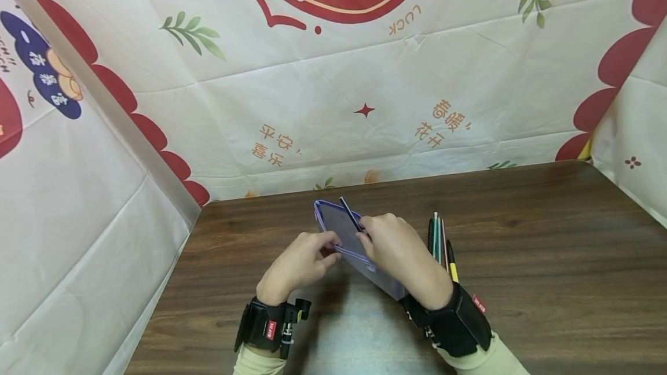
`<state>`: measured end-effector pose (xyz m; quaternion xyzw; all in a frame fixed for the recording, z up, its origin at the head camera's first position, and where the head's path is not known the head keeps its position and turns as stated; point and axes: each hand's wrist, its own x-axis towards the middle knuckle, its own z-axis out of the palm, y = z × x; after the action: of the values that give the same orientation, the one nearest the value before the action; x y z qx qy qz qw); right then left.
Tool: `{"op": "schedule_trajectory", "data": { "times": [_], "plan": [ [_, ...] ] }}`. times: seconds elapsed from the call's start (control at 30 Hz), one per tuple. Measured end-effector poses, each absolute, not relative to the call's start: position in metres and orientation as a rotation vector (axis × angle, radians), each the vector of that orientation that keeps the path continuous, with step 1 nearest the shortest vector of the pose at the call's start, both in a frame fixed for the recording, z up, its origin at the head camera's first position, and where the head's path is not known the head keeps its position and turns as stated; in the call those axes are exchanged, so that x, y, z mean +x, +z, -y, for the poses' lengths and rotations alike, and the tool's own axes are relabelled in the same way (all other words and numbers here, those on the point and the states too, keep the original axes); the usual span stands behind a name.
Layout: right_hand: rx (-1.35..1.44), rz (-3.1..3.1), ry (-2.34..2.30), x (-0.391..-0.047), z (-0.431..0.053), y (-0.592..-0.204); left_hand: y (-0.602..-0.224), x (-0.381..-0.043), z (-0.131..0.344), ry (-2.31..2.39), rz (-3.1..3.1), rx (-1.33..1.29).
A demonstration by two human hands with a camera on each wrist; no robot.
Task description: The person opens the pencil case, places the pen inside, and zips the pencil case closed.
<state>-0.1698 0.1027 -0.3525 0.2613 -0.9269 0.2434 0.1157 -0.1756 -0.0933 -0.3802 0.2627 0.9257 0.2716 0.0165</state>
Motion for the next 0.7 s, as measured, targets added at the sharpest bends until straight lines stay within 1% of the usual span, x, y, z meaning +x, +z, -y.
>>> {"op": "schedule_trajectory", "data": {
  "times": [0.7],
  "plan": [
    [0.775, 2.781, 0.590, -0.1719, -0.0984, -0.3570, -0.3819, -0.1765, 0.0932, 0.864, -2.878, 0.823]
  ]
}}
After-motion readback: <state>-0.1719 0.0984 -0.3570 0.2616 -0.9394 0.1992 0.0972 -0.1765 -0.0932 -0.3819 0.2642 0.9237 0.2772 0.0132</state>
